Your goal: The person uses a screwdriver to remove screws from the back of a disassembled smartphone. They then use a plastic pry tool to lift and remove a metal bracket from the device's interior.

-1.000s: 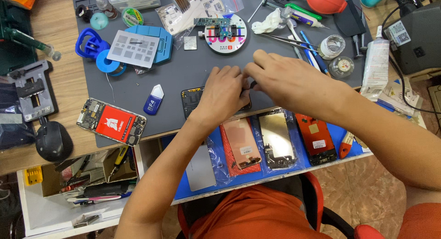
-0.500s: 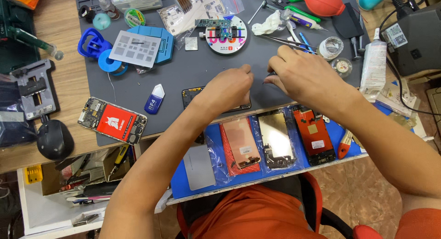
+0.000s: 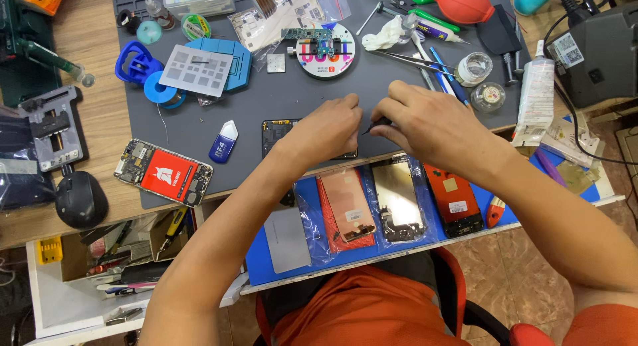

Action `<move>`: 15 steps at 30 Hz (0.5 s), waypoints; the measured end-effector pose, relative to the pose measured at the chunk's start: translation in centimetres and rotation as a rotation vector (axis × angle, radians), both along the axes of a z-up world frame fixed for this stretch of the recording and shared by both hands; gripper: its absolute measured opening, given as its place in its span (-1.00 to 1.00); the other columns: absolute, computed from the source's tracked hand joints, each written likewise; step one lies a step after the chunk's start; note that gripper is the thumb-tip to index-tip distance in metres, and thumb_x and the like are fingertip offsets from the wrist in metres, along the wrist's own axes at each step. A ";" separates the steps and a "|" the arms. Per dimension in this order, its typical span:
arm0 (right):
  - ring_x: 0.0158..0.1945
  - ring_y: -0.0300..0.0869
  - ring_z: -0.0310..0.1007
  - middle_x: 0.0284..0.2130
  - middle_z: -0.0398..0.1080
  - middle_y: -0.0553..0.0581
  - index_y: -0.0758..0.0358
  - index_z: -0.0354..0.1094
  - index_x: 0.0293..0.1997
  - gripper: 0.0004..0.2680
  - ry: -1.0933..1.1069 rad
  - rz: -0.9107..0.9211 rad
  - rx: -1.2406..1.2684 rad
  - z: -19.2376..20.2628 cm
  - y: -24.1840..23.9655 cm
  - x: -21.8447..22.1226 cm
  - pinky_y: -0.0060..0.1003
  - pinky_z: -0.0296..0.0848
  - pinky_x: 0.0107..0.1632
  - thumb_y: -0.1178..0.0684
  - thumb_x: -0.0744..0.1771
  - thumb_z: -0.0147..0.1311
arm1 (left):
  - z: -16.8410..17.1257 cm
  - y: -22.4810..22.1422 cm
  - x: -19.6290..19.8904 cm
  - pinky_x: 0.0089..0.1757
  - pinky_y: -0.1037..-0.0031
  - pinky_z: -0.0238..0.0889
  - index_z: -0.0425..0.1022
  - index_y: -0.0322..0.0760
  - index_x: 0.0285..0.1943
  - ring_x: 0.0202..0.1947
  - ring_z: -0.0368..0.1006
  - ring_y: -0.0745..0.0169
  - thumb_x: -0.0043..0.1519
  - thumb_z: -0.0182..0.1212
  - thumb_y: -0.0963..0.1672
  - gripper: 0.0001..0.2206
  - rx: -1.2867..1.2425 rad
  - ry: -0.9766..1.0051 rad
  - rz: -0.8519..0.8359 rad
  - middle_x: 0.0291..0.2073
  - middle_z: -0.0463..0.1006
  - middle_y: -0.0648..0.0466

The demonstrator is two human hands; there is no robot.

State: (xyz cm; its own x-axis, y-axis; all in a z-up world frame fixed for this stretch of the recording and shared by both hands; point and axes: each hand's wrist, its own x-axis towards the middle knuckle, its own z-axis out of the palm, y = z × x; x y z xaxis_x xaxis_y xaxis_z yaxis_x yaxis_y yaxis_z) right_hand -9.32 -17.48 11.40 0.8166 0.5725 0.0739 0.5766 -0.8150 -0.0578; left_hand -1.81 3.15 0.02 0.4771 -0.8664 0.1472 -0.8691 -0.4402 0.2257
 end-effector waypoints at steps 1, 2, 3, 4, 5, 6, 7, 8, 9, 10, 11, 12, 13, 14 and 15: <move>-0.26 0.00 0.49 -0.36 0.19 0.00 0.13 0.41 -0.07 -0.85 0.001 -0.002 0.001 -0.2 0.0 -0.1 -0.19 0.50 -0.22 -0.08 0.42 0.14 | -0.4 -0.1 0.0 -0.32 0.23 0.51 0.51 -0.45 -0.20 -0.38 0.59 -0.17 0.13 0.18 -0.18 -0.83 0.001 0.001 -0.002 -0.31 0.43 -0.08; -0.26 -0.02 0.48 -0.35 0.18 0.00 0.13 0.41 -0.07 -0.86 -0.011 0.000 0.016 -0.4 0.1 -0.2 -0.20 0.49 -0.22 -0.07 0.42 0.14 | -0.8 -0.1 0.0 -0.31 0.25 0.50 0.50 -0.43 -0.19 -0.37 0.59 -0.11 0.12 0.20 -0.17 -0.82 0.011 -0.048 0.003 -0.31 0.42 -0.04; -0.26 -0.04 0.47 -0.35 0.18 0.00 0.13 0.40 -0.07 -0.86 -0.023 0.002 0.032 -0.6 0.2 -0.2 -0.21 0.49 -0.23 -0.07 0.42 0.14 | -1.2 -0.1 0.0 -0.30 0.27 0.49 0.49 -0.40 -0.17 -0.36 0.58 -0.06 0.12 0.21 -0.15 -0.81 0.022 -0.096 0.008 -0.30 0.41 -0.01; -0.26 -0.04 0.47 -0.35 0.18 0.00 0.13 0.40 -0.07 -0.86 -0.025 0.006 0.032 -0.8 0.3 -0.2 -0.21 0.49 -0.23 -0.07 0.42 0.14 | -1.2 0.1 -0.2 -0.30 0.27 0.49 0.49 -0.40 -0.17 -0.36 0.58 -0.06 0.12 0.21 -0.15 -0.81 0.022 -0.099 0.012 -0.30 0.41 -0.01; -0.26 -0.02 0.47 -0.35 0.18 0.01 0.13 0.39 -0.07 -0.86 -0.023 0.008 0.045 -0.9 0.3 -0.2 -0.20 0.49 -0.22 -0.07 0.42 0.14 | -1.2 0.2 -0.3 -0.27 0.28 0.49 0.49 -0.40 -0.15 -0.34 0.57 -0.04 0.13 0.23 -0.14 -0.79 0.024 -0.145 0.008 -0.28 0.41 -0.01; -0.25 -0.01 0.47 -0.34 0.18 0.02 0.13 0.38 -0.08 -0.86 -0.020 0.007 0.058 -1.1 0.3 -0.2 -0.19 0.49 -0.22 -0.08 0.42 0.13 | -1.2 0.3 -0.4 -0.24 0.28 0.48 0.49 -0.40 -0.13 -0.31 0.57 -0.02 0.14 0.26 -0.13 -0.78 0.026 -0.192 0.001 -0.25 0.41 -0.01; -0.25 -0.01 0.47 -0.34 0.18 0.02 0.13 0.38 -0.08 -0.86 -0.023 0.009 0.057 -0.9 0.3 -0.2 -0.19 0.49 -0.22 -0.08 0.42 0.13 | -1.4 0.6 -0.4 -0.24 0.28 0.48 0.49 -0.40 -0.13 -0.31 0.57 -0.02 0.14 0.26 -0.13 -0.78 0.026 -0.194 0.003 -0.25 0.41 -0.01; -0.26 -0.04 0.46 -0.34 0.17 0.01 0.11 0.39 -0.08 -0.86 -0.040 0.006 0.057 -0.8 0.3 -0.3 -0.20 0.49 -0.22 -0.08 0.42 0.14 | -1.7 0.9 -0.4 -0.19 0.29 0.46 0.47 -0.41 -0.13 -0.28 0.54 -0.06 0.19 0.23 -0.15 -0.81 -0.073 -0.116 0.013 -0.24 0.37 0.00; -0.28 -0.06 0.45 -0.35 0.16 0.00 0.10 0.39 -0.08 -0.86 -0.058 0.003 0.056 -0.8 0.3 -0.3 -0.22 0.49 -0.22 -0.08 0.42 0.15 | -2.0 1.1 -0.4 -0.15 0.30 0.43 0.45 -0.42 -0.14 -0.24 0.52 -0.09 0.24 0.20 -0.16 -0.84 -0.172 -0.037 0.024 -0.22 0.33 0.00; -0.28 -0.06 0.45 -0.35 0.16 0.00 0.10 0.39 -0.08 -0.86 -0.058 0.001 0.056 -0.5 0.2 -0.1 -0.22 0.49 -0.22 -0.08 0.42 0.15 | -0.9 1.6 -1.0 -0.15 0.30 0.43 0.45 -0.42 -0.14 -0.24 0.52 -0.09 0.24 0.20 -0.16 -0.84 -0.172 -0.037 0.022 -0.22 0.33 0.00; -0.27 -0.04 0.45 -0.35 0.17 0.01 0.08 0.39 -0.07 -0.87 -0.057 -0.013 0.058 -0.3 0.0 0.0 -0.20 0.49 -0.22 -0.09 0.43 0.14 | 0.2 2.2 -1.5 -0.13 0.31 0.43 0.43 -0.40 -0.12 -0.20 0.51 -0.10 0.26 0.19 -0.18 -0.87 -0.254 0.042 0.050 -0.21 0.32 0.00; -0.26 -0.03 0.44 -0.34 0.17 0.02 0.07 0.39 -0.06 -0.87 -0.053 -0.028 0.060 -0.2 -0.2 0.0 -0.18 0.49 -0.21 -0.10 0.44 0.12 | 1.2 2.7 -2.3 -0.12 0.31 0.43 0.41 -0.38 -0.10 -0.17 0.50 -0.11 0.28 0.18 -0.20 -0.90 -0.335 0.127 0.077 -0.19 0.31 0.00; -0.26 -0.03 0.44 -0.34 0.17 0.02 0.07 0.39 -0.06 -0.87 -0.049 -0.032 0.060 -0.3 -0.2 0.1 -0.18 0.49 -0.21 -0.10 0.44 0.12 | 1.1 2.8 -2.5 -0.12 0.31 0.43 0.41 -0.38 -0.10 -0.17 0.50 -0.11 0.28 0.18 -0.20 -0.90 -0.335 0.131 0.074 -0.19 0.31 0.00; -0.26 -0.05 0.44 -0.34 0.18 0.01 0.07 0.39 -0.06 -0.87 -0.051 -0.026 0.074 -0.3 -0.2 0.3 -0.19 0.48 -0.22 -0.09 0.44 0.13 | 1.0 3.0 -2.6 -0.12 0.31 0.38 0.44 -0.32 -0.08 -0.15 0.46 -0.03 0.28 0.21 -0.19 -0.89 -0.337 0.048 0.109 -0.19 0.33 0.03; -0.27 -0.06 0.45 -0.34 0.19 0.00 0.08 0.40 -0.07 -0.87 -0.053 -0.020 0.087 -0.3 -0.2 0.4 -0.21 0.48 -0.22 -0.09 0.44 0.14 | 0.8 3.2 -2.8 -0.13 0.30 0.33 0.46 -0.26 -0.06 -0.13 0.41 0.05 0.27 0.25 -0.18 -0.88 -0.339 -0.034 0.144 -0.18 0.35 0.07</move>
